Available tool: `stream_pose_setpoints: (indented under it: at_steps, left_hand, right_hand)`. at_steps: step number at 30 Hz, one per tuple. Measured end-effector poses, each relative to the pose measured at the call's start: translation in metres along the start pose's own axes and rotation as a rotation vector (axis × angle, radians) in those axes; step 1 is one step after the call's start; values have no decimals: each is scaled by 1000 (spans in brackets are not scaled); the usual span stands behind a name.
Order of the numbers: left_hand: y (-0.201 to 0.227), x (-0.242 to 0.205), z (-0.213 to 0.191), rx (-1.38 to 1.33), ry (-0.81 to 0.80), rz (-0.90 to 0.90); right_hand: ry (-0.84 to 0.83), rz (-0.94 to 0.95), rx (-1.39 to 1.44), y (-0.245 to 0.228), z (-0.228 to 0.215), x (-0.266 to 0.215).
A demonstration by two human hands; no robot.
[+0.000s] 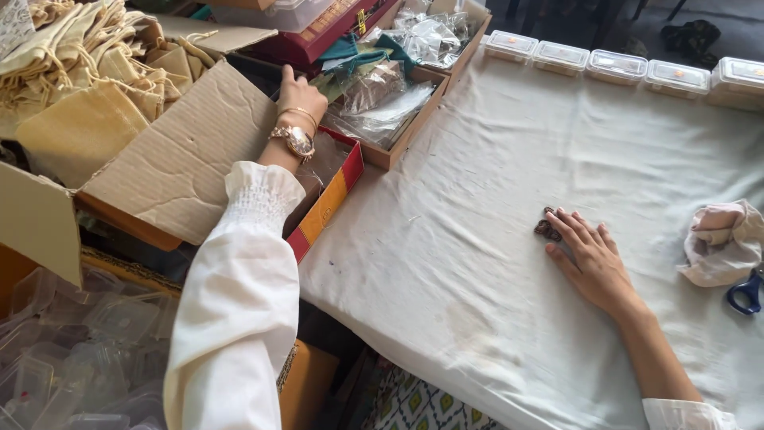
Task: The person cleans a beaded necklace with a cloth, then places it into a small plastic bag. They put the bag into a beige pouch and tie it shut. Finally, they place the pouch into a clear plastic box and close the lid.
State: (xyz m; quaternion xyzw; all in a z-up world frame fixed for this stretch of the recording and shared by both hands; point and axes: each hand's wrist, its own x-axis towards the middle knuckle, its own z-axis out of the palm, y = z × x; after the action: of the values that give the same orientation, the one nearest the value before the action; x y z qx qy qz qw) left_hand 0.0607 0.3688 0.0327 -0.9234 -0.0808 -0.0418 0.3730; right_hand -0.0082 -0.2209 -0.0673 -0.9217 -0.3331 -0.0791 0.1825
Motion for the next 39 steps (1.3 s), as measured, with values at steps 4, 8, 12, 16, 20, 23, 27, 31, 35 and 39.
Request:
stream_pose_setpoints:
  at_steps: [4, 8, 12, 16, 20, 23, 27, 31, 35, 39]
  left_hand:
    - [-17, -3, -64, -59, 69, -40]
    - [-11, -42, -172, -601, 138, 120]
    - [66, -56, -220, -1466, -6, 644]
    - [183, -64, -232, -1579, -462, 763]
    - [258, -75, -217, -1561, -502, 575]
    - [293, -76, -194, -1400, -309, 207]
    - [286, -100, -200, -1129, 291, -78]
    - [287, -115, -210, -1160, 373, 56]
    - [305, -118, -190, -1545, 269, 186]
    - [314, -117, -178, -1558, 223, 191]
  right_hand:
    - [-36, 30, -13, 1, 2, 2]
    - [-42, 61, -15, 1, 3, 2]
    - [-35, 58, -38, 7, 6, 1]
    - [-7, 66, -53, -2, -3, -1]
    - [109, 44, 39, -1, -7, -3]
    - [168, 57, 56, 3, -4, -5]
    - [180, 65, -15, 1, -3, -1]
    - [160, 62, -20, -9, -13, 2]
    - [160, 57, -76, -24, -25, 13]
    - [57, 75, -30, -26, -28, 19]
